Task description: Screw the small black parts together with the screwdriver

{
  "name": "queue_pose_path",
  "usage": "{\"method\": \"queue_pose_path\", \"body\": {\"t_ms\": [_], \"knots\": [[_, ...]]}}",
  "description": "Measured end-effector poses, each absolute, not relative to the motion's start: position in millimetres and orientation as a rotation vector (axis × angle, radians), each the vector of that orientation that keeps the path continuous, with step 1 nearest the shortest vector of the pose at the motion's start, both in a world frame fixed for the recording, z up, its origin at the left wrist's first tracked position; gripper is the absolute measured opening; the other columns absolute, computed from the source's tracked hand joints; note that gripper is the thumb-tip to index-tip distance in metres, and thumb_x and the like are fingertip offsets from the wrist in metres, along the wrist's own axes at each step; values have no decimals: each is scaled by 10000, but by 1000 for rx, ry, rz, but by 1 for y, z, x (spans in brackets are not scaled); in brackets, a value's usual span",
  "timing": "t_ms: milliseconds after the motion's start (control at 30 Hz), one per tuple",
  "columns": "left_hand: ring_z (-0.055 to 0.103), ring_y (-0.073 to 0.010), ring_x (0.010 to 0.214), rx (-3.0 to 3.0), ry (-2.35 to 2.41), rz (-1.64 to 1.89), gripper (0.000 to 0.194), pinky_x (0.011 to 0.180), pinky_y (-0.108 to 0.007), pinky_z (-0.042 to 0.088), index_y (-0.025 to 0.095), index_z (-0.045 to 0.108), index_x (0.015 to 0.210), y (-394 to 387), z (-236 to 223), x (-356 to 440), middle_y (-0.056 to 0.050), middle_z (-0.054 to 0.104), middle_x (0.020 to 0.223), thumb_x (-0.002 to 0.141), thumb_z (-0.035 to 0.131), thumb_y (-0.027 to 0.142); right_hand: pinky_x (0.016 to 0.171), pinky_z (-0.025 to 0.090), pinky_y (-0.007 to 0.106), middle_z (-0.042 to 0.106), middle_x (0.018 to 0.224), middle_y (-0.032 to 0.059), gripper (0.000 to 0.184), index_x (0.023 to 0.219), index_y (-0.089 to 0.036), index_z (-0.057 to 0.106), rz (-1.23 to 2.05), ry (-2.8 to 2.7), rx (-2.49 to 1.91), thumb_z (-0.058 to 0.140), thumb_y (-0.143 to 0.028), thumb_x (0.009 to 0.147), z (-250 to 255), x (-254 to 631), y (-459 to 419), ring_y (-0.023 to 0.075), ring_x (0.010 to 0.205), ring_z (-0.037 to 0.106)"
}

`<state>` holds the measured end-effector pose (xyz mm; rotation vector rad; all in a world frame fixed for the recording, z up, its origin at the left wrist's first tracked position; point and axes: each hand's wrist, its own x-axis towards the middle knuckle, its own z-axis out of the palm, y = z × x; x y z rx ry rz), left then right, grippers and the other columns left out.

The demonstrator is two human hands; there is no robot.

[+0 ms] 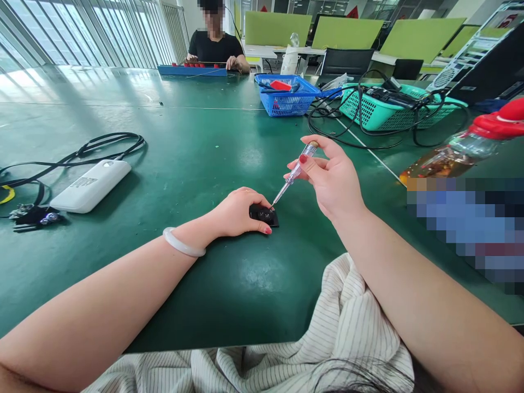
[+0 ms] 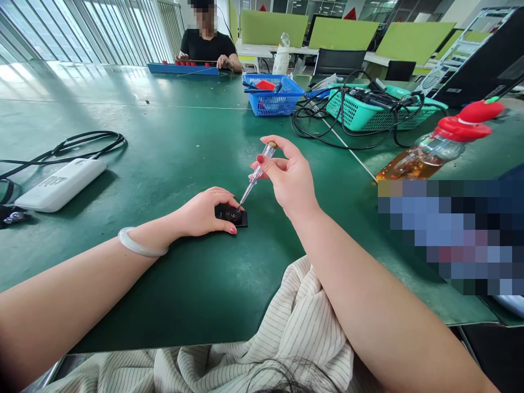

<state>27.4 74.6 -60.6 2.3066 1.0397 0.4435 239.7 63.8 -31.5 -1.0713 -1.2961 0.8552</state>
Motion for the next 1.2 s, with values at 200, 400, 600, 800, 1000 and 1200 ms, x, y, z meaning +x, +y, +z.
{"method": "queue_pose_path", "body": {"t_ms": [200,400,600,800,1000,1200], "knots": [[626,-307,1196,2308,1032,455,429,1101,-461,471,270,781,1016,75,-60,28,-31,773,1098,638,934,400,852,661,437,690,782,-48,408,1133,-321,645,895,-1253,-1080,813,-496,805,-35,243,68,188,793,747],[623,-311,1218,2312,1029,458,448,1114,-461,467,273,788,1041,75,-61,27,-32,776,1117,640,931,409,823,663,421,692,786,-49,451,1121,-304,637,921,-1225,-1108,833,-516,774,-37,246,70,177,750,745],[629,-314,1215,2314,1043,450,461,1100,-460,481,273,788,1059,75,-60,27,-36,773,1130,647,924,429,814,666,401,690,751,-57,343,1079,-290,634,946,-1163,-1139,812,-413,813,-36,246,70,169,735,752],[628,-313,1213,2308,1046,450,452,1096,-455,484,274,788,1051,74,-60,27,-33,770,1132,645,920,423,782,671,376,681,785,-51,317,1073,-285,626,936,-1169,-1149,796,-387,825,-38,248,72,171,790,762],[627,-322,1206,2313,1058,442,443,1071,-452,493,259,789,1017,75,-60,28,-43,769,1113,634,930,430,775,676,359,672,726,-62,273,964,-254,609,1004,-1103,-1184,818,-318,801,-36,243,69,160,762,760],[632,-317,1190,2313,1054,437,454,1066,-450,492,253,790,1038,75,-61,28,-47,768,1117,645,929,432,761,671,343,674,673,-64,148,932,-234,605,1020,-1043,-1229,732,-197,865,-27,235,63,138,663,740]]}}
